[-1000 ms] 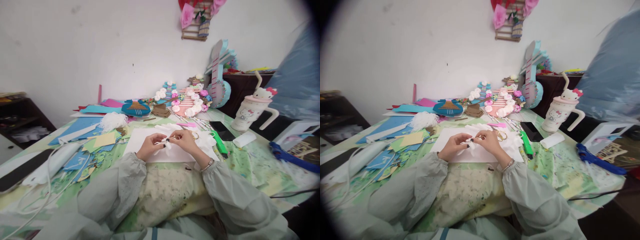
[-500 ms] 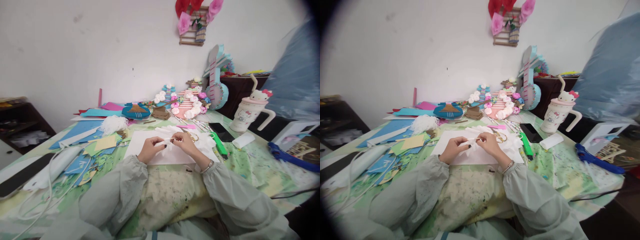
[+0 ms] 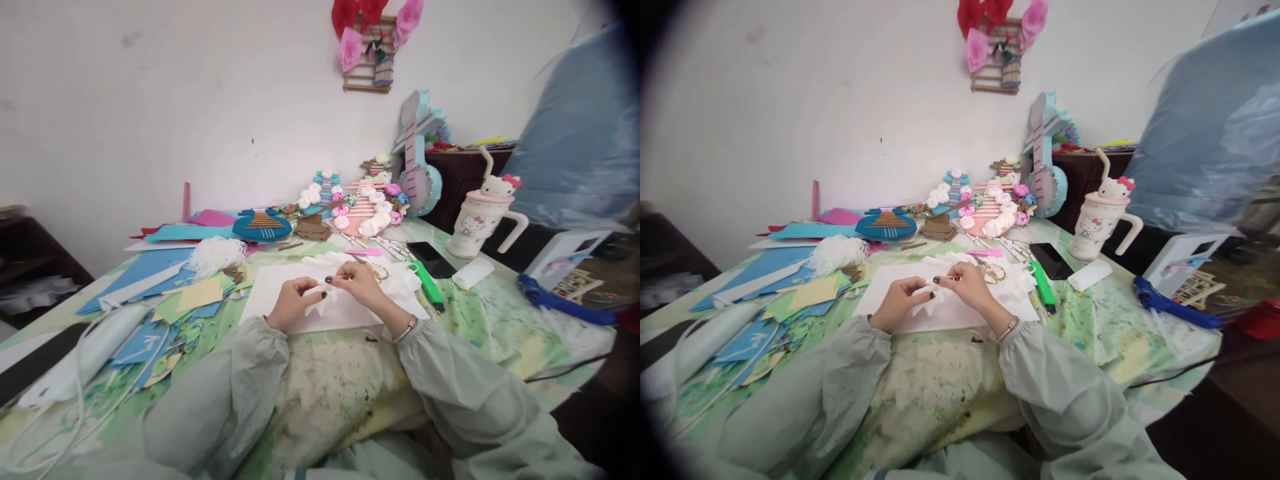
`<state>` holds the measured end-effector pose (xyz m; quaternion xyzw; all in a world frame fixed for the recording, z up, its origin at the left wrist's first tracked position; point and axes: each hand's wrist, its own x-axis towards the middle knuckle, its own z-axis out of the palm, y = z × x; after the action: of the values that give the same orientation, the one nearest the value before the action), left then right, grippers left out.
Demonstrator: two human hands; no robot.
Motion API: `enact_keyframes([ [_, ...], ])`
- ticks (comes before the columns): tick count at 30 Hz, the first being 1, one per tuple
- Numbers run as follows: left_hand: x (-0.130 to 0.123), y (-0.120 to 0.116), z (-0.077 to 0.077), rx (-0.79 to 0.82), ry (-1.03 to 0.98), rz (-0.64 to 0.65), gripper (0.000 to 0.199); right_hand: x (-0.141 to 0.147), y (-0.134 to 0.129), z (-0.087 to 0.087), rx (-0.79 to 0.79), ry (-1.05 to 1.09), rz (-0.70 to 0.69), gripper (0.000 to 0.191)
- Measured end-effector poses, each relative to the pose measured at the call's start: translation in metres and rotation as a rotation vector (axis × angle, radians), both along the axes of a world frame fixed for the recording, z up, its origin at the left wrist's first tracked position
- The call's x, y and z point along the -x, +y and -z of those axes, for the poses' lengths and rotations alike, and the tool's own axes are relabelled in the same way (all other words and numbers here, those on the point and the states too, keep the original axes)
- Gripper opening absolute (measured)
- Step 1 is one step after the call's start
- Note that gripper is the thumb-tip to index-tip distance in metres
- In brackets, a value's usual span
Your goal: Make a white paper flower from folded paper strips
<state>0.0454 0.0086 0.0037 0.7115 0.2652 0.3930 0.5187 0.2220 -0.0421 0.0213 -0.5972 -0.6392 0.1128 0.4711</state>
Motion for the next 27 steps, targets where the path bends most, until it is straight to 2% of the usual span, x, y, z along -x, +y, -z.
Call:
enact_keyframes([
  [13,0.001,-0.007,-0.005,-0.052,0.094,-0.017,0.025,0.0,0.003,0.002,0.059,-0.047,0.035,0.028],
  [15,0.002,-0.005,-0.004,-0.144,0.162,-0.06,0.026,0.0,0.003,0.002,0.078,-0.066,0.052,0.029],
  [18,0.005,-0.001,-0.004,-0.371,0.313,-0.119,0.02,0.0,0.005,0.005,0.115,-0.111,0.094,0.032],
  [20,0.006,-0.003,-0.01,-0.529,0.38,-0.179,0.016,-0.001,0.007,0.008,0.146,-0.14,0.126,0.031],
  [23,0.011,-0.03,-0.032,-0.677,0.304,-0.288,0.019,-0.003,0.01,0.011,0.182,-0.165,0.168,0.031],
  [24,0.014,-0.046,-0.042,-0.689,0.226,-0.26,0.024,-0.004,0.011,0.012,0.19,-0.169,0.178,0.03],
  [25,0.017,-0.066,-0.051,-0.684,0.153,-0.156,0.03,-0.004,0.011,0.012,0.196,-0.17,0.185,0.029],
  [27,0.026,-0.108,-0.066,-0.606,0.061,0.135,0.039,-0.005,0.012,0.013,0.205,-0.17,0.194,0.028],
])
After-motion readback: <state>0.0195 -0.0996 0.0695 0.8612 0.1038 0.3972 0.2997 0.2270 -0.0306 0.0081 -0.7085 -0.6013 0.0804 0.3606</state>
